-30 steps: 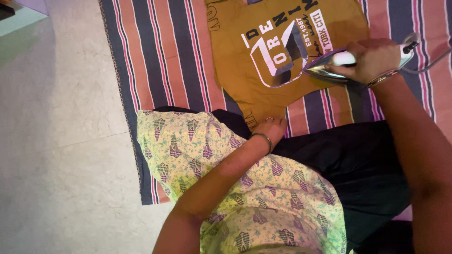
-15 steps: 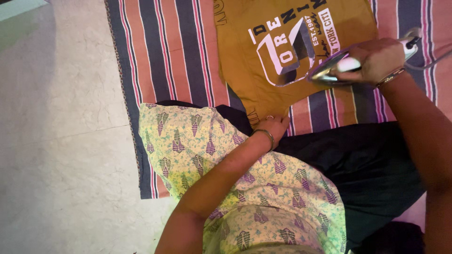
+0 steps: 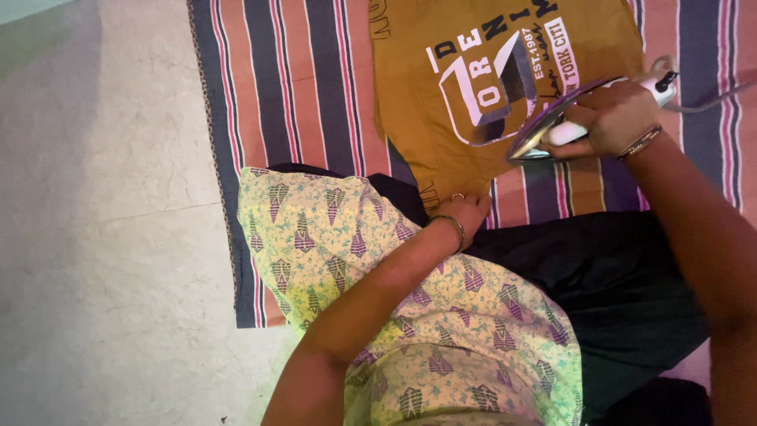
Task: The person irons a mustard-colored short-sleeved shirt laid out on a striped mat. They smooth the fabric, iron the front and sleeves, flip the shirt to iron the back, and then fold it.
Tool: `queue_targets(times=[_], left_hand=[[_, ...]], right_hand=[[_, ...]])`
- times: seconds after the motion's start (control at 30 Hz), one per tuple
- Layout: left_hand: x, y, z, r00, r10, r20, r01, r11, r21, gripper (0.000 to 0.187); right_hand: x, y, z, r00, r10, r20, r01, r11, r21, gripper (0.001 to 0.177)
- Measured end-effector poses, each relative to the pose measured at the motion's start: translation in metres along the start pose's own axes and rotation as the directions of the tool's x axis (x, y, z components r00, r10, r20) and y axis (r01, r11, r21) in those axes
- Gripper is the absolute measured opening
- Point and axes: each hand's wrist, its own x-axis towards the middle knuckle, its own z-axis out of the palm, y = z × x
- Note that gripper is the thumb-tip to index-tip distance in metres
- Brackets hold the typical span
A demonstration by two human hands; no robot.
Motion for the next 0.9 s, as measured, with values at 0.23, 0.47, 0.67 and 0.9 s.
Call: queue_targets(times=[0.23, 0.47, 0.67, 0.9], left_hand=[[0.001, -0.001, 0.000, 1.000, 0.010, -0.015, -0.010, 0.999, -0.034, 0.063], [0.002, -0.001, -0.002, 0.999, -0.003, 0.042, 0.004, 1.000, -0.013, 0.065], [-0.001, -0.004, -0.001, 1.000, -0.025, 0.016, 0.026, 0.997, -0.070, 0.061], [-0.005, -0.005, 0.001, 0.998, 0.019, -0.052, -0.023, 0.997, -0.074, 0.039]], right_hand=[[0.002, -0.014, 0.012, 0.996, 0.086, -0.035, -0.084, 0.995, 0.053, 0.055], [-0.004, -0.017, 0.005, 0.996, 0.090, -0.002, -0.090, 0.994, 0.063, 0.060], [-0.015, 0.008, 0.011, 0.991, 0.128, -0.040, -0.124, 0.987, 0.098, 0.056], [-0.044, 0.046, 0.003, 0.972, 0.235, -0.018, -0.235, 0.969, -0.069, 0.048]])
